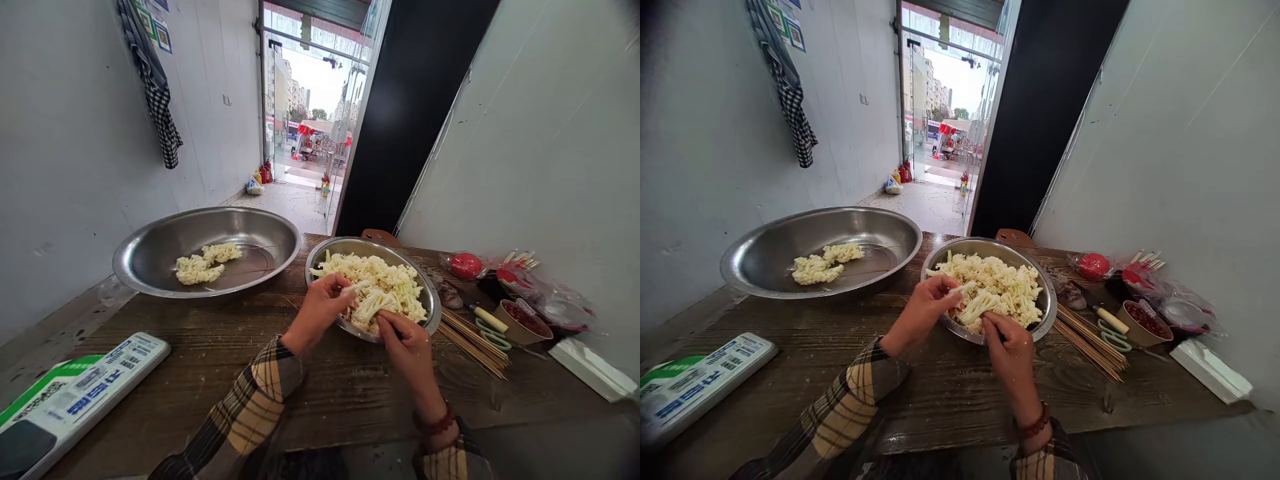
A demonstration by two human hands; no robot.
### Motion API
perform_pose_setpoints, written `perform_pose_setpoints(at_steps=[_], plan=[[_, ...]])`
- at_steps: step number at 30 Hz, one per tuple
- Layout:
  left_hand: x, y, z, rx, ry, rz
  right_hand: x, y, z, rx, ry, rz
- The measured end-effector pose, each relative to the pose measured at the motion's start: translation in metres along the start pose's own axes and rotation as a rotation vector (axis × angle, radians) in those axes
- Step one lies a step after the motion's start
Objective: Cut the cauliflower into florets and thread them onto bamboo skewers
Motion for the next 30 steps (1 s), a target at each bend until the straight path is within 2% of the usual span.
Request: perform_pose_setpoints(at_steps=[5,12,17,19,25,27,30], plan=[[-0.001,0.001,-0.005,0.058,-0.133,-0.023,0.004,0.0,-0.001,-0.006,-0.044,-0.039],[-0.009,0.003,-0.005,0.104,0.021,-0.021,0.0,0.002,-0.003,0.015,-0.09,-0.067],[-0.007,0.003,-0.003,0.12,-0.077,-0.009,0.006,0.003,-0.005,0.004,-0.034,-0.024],[-0.006,0.003,-0.001,0.12,-0.085,-0.023,0.011,0.002,-0.004,0.038,-0.095,-0.069],[-0.008,0.003,0.001,0.143,-0.138,-0.053,0.021,-0.007,0.002,0.271,-0.401,-0.253],[-0.011,0.003,0.001,0.151,-0.187,-0.068,0.023,-0.011,0.002,0.285,-0.436,-0.289],[-0.013,0.004,0.001,0.16,-0.263,-0.094,0.024,-0.016,-0.001,0.196,-0.415,-0.338]])
Point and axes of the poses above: each hand's wrist, its own y-axis away from the middle knuckle, its own z-axis out of the back of the hand, x = y × z, the point moved 1 cm from there along -y, towards the middle knuckle, and after that the axes turned 12 degrees about x, right-handed, at the moved point
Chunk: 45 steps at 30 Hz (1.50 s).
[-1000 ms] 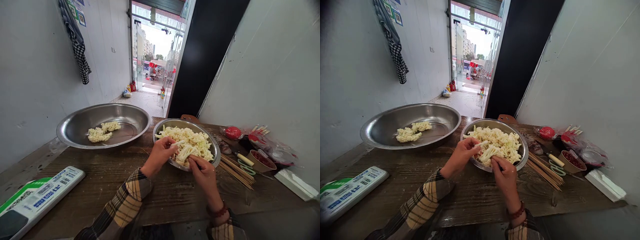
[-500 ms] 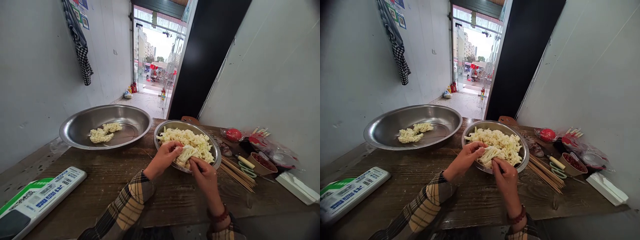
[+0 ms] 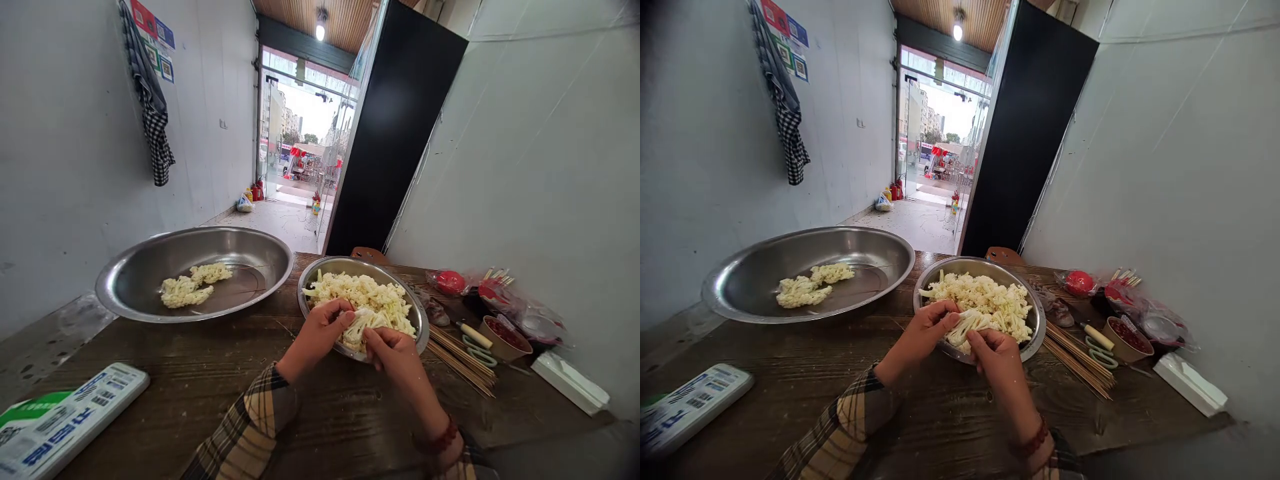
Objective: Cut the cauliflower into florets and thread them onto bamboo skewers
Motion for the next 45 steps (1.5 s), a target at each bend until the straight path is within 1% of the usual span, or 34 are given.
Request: perform_pose_setpoints(at_steps=[3,6,9,11,15,17,19,21,24,27,30,33,35,37,39,41,42,43,45], plan=[[0.002,0.0,0.0,-0.015,-0.052,-0.006,-0.001,-0.001,-0.003,-0.149,0.11,0.012],[0.005,0.0,-0.003,-0.053,-0.084,0.01,-0.005,0.001,-0.004,-0.248,0.318,0.127],[0.006,0.0,-0.007,-0.096,-0.093,0.013,-0.01,0.002,-0.003,-0.295,0.516,0.269],[0.006,0.0,-0.008,-0.096,-0.089,0.004,-0.014,0.001,-0.003,-0.303,0.563,0.301],[0.006,0.0,-0.008,-0.05,-0.061,0.007,-0.016,-0.001,-0.002,-0.263,0.507,0.265],[0.007,0.0,-0.007,-0.046,-0.03,0.022,-0.015,0.0,0.0,-0.193,0.479,0.26],[0.008,0.0,-0.007,-0.05,0.011,0.04,-0.016,0.002,0.004,-0.089,0.425,0.246],[0.008,0.001,-0.007,-0.044,0.048,0.049,-0.018,0.004,0.008,0.008,0.342,0.2],[0.006,0.002,-0.009,-0.01,0.088,0.042,-0.019,0.007,0.012,0.061,0.25,0.144],[0.004,0.002,-0.01,0.015,0.124,0.045,-0.018,0.008,0.01,0.012,0.257,0.209],[0.004,0.001,-0.011,0.016,0.138,0.053,-0.017,0.01,0.005,-0.084,0.316,0.289],[0.005,0.0,-0.013,0.014,0.124,0.046,-0.017,0.011,0.001,-0.153,0.365,0.332],[0.006,0.0,-0.014,0.008,0.101,0.033,-0.018,0.011,0.0,-0.178,0.385,0.351],[0.007,-0.001,-0.016,0.003,0.085,0.03,-0.017,0.01,0.0,-0.168,0.392,0.359],[0.008,-0.002,-0.016,-0.007,0.081,0.039,-0.015,0.009,0.001,-0.122,0.387,0.363],[0.007,-0.003,-0.016,-0.028,0.107,0.04,-0.013,0.009,0.004,-0.087,0.371,0.365],[0.007,-0.003,-0.015,-0.047,0.129,0.03,-0.013,0.009,0.006,-0.094,0.357,0.362],[0.007,-0.004,-0.013,-0.072,0.153,0.017,-0.013,0.01,0.01,-0.126,0.337,0.355],[0.009,-0.006,-0.009,-0.125,0.183,-0.002,-0.017,0.012,0.019,-0.24,0.275,0.323]])
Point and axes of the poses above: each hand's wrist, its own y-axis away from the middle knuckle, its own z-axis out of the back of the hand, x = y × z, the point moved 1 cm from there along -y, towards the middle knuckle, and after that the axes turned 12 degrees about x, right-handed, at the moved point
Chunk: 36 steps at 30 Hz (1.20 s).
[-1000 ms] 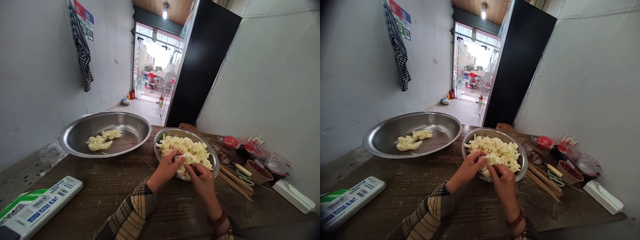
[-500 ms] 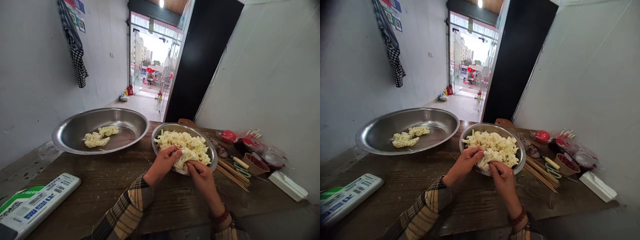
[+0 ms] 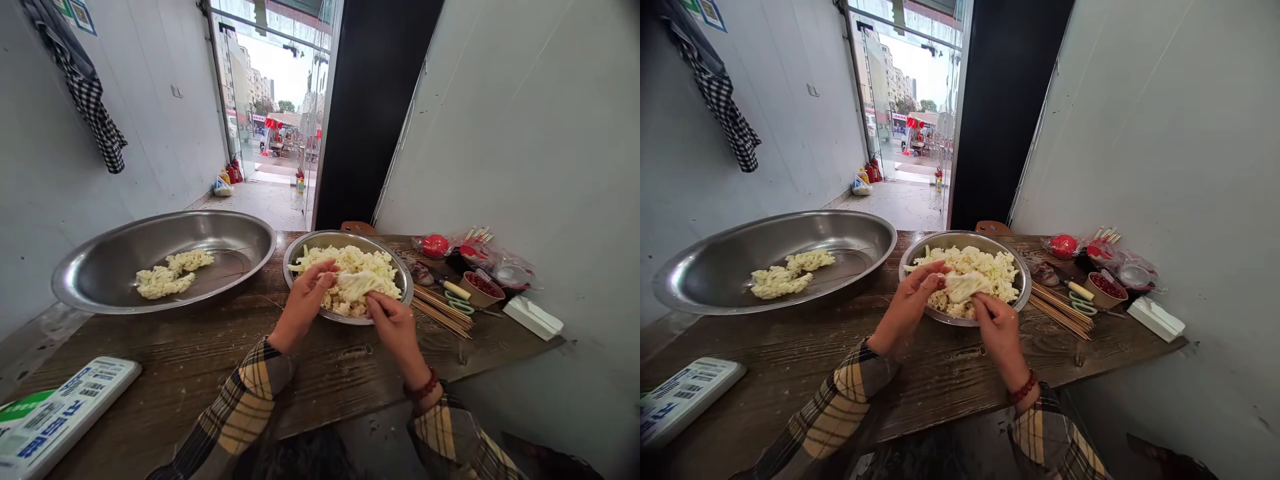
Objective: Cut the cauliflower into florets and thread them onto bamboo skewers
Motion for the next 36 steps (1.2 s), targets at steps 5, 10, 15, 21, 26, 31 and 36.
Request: perform_pose_setpoints(at_steps=[5,10,15,21,26,31,36], plan=[[0.009,-0.006,0.008,-0.064,-0.24,-0.002,-0.026,-0.001,0.017,-0.246,-0.244,-0.169],[0.016,-0.012,0.009,0.009,-0.619,-0.021,-0.037,-0.006,0.017,-0.296,-0.403,-0.201],[0.013,-0.031,0.015,0.073,-1.018,0.123,-0.036,-0.005,0.018,-0.238,-0.407,-0.205],[0.011,-0.052,0.006,0.198,-1.396,0.362,-0.034,-0.005,0.021,-0.163,-0.321,-0.17],[0.021,-0.062,0.004,0.176,-1.217,0.29,-0.029,-0.005,0.023,-0.137,-0.282,-0.143],[0.019,-0.06,0.009,0.086,-0.928,0.199,-0.031,-0.005,0.024,-0.11,-0.252,-0.128],[0.011,-0.041,0.007,-0.073,0.101,0.165,-0.029,-0.005,0.026,-0.03,-0.135,-0.055]])
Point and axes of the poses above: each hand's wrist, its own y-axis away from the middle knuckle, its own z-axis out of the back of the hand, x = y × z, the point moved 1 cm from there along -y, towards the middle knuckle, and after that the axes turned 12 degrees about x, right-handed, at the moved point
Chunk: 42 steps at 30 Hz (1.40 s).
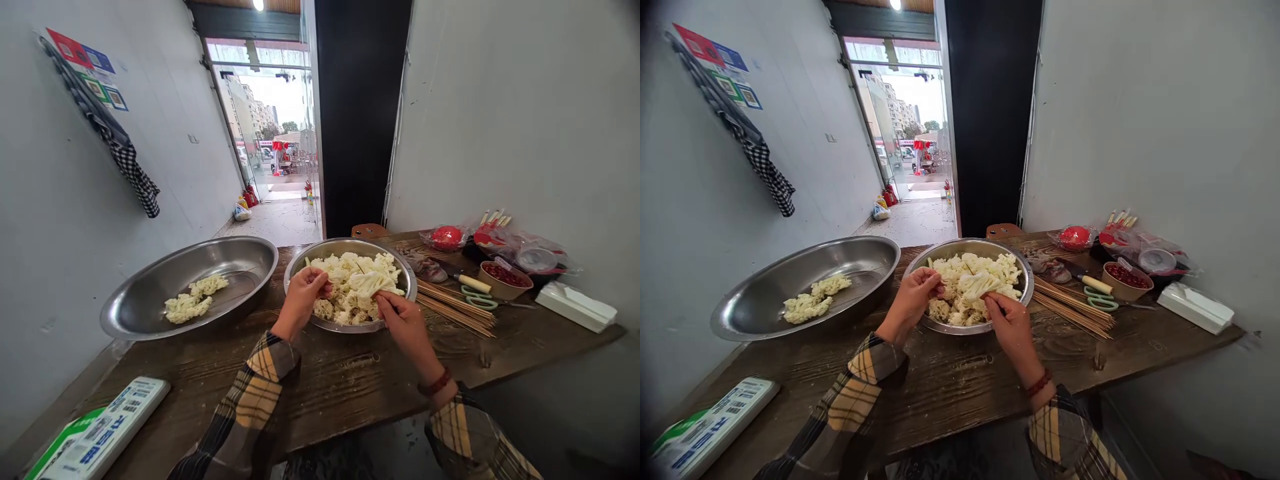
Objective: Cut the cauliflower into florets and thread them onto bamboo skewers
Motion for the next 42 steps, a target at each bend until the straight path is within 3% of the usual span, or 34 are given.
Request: perform_pose_setpoints(at_steps=[4,8,16,21,32,42], plan=[[0.0,0.011,0.001,-0.017,0.359,0.021,0.007,0.002,-0.002,0.123,0.205,0.134],[0.001,0.017,0.004,-0.015,0.468,0.025,0.012,0.002,-0.012,0.231,0.354,0.201],[0.001,0.025,-0.002,-0.011,0.336,-0.048,0.01,-0.002,-0.021,0.165,0.38,0.136],[0.005,0.027,-0.002,-0.099,0.221,-0.103,0.009,0.0,-0.021,0.162,0.372,0.149],[0.003,0.027,-0.008,-0.212,0.161,-0.133,0.005,0.001,-0.024,0.131,0.444,0.169],[0.006,0.028,-0.009,-0.227,0.069,-0.123,0.006,0.001,-0.024,0.121,0.48,0.191]])
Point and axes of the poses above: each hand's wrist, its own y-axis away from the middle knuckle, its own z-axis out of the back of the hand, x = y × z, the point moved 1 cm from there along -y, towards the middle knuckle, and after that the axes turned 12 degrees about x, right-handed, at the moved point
